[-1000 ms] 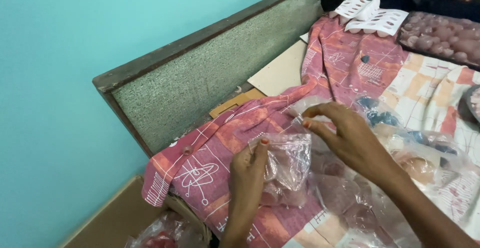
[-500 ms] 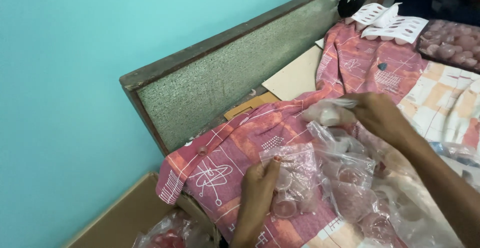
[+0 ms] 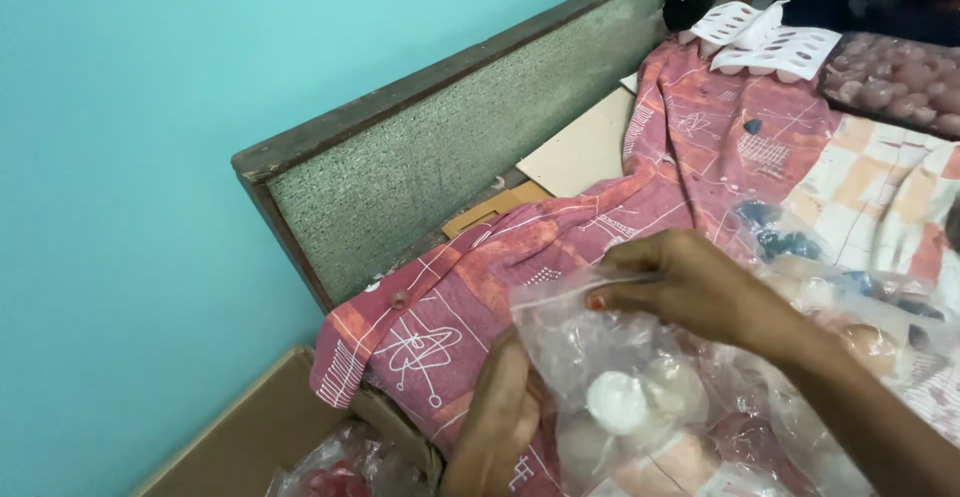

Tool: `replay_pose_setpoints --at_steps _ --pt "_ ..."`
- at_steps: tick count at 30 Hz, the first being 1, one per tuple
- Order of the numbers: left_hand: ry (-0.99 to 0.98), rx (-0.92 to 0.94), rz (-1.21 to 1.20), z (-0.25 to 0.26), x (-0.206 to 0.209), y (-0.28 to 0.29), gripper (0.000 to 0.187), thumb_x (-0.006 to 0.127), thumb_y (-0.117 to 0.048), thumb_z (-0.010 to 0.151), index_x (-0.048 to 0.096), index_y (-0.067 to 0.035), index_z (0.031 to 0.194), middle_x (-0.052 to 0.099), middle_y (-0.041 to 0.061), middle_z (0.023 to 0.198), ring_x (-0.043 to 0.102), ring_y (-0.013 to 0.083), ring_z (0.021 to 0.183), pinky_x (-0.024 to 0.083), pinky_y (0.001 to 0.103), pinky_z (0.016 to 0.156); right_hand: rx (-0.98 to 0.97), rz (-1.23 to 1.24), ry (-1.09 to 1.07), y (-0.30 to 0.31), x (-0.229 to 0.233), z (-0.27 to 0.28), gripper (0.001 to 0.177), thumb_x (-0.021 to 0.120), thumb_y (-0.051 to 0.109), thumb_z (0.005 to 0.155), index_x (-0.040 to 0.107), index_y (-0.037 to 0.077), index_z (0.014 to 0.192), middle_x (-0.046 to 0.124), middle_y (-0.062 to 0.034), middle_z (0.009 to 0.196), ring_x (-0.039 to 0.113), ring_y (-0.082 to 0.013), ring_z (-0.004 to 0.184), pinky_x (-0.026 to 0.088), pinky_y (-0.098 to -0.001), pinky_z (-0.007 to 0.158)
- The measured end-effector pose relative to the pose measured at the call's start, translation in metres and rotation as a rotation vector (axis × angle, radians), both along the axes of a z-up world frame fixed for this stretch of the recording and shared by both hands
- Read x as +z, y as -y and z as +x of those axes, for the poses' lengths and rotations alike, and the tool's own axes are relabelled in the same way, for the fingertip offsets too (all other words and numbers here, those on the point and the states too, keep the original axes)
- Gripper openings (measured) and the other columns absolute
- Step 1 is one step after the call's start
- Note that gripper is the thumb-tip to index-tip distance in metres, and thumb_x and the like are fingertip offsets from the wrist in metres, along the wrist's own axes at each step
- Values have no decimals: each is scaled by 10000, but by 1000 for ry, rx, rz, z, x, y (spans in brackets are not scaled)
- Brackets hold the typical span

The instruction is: Sorting and placing small decorative items or candle supplies into plastic bags.

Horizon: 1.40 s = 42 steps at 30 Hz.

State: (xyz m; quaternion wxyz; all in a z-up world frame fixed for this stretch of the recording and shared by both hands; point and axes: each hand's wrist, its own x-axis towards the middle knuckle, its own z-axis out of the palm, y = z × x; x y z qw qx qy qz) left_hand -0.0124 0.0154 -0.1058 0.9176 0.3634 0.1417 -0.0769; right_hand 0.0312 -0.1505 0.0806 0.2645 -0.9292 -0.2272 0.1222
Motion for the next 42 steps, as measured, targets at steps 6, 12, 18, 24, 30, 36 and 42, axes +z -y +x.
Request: replay_pose_setpoints --at_steps 6,12,18,24,30,36,42 --pt "240 -44 -356 -33 45 -2 794 465 -665 890 573 -11 1328 694 181 1315 688 258 1188 534 428 994 -98 109 67 -11 -46 -2 252 833 286 812 782 48 874 789 -89 725 724 -180 677 561 -354 658" --pt "101 11 259 -35 34 13 624 733 -386 879 672 101 1264 699 232 1098 654 271 922 520 402 777 -173 98 217 37 -32 -2 319 711 346 869 748 117 1088 803 -59 974 758 -165 815 584 -347 713" --pt "-161 165 61 -33 34 5 539 713 -362 880 568 46 1202 693 188 1029 705 253 850 585 402 759 -516 -552 145 75 -29 -28 483 564 576 1002 848 184 1007 820 -84 893 779 -240 847 580 -376 767" --pt "-96 273 31 -45 54 -14 314 678 -282 916 643 -28 1097 733 122 1017 723 229 922 585 421 853 -396 -239 -25 92 -79 -6 505 648 553 973 813 77 937 721 -185 701 665 -292 691 563 -466 703" --pt "229 241 -24 -72 73 -58 420 606 -311 987 673 61 1172 760 123 1072 721 211 989 576 395 887 -539 557 -399 44 -47 -19 363 584 337 1008 706 33 1165 778 -104 1009 726 -175 862 580 -356 765" --pt "261 511 37 -116 80 -126 354 582 -247 985 611 -21 1257 728 124 1117 711 234 997 583 444 871 -388 1096 -600 45 -58 8 219 550 206 1108 617 24 1211 656 -119 1088 638 -239 999 530 -489 944" --pt "138 786 83 -191 62 -209 450 556 -334 1006 612 37 1254 730 166 1141 711 248 1040 582 437 924 -470 972 -739 -93 -21 -47 201 555 242 1062 631 101 1183 664 10 1113 648 -145 1043 527 -406 996"
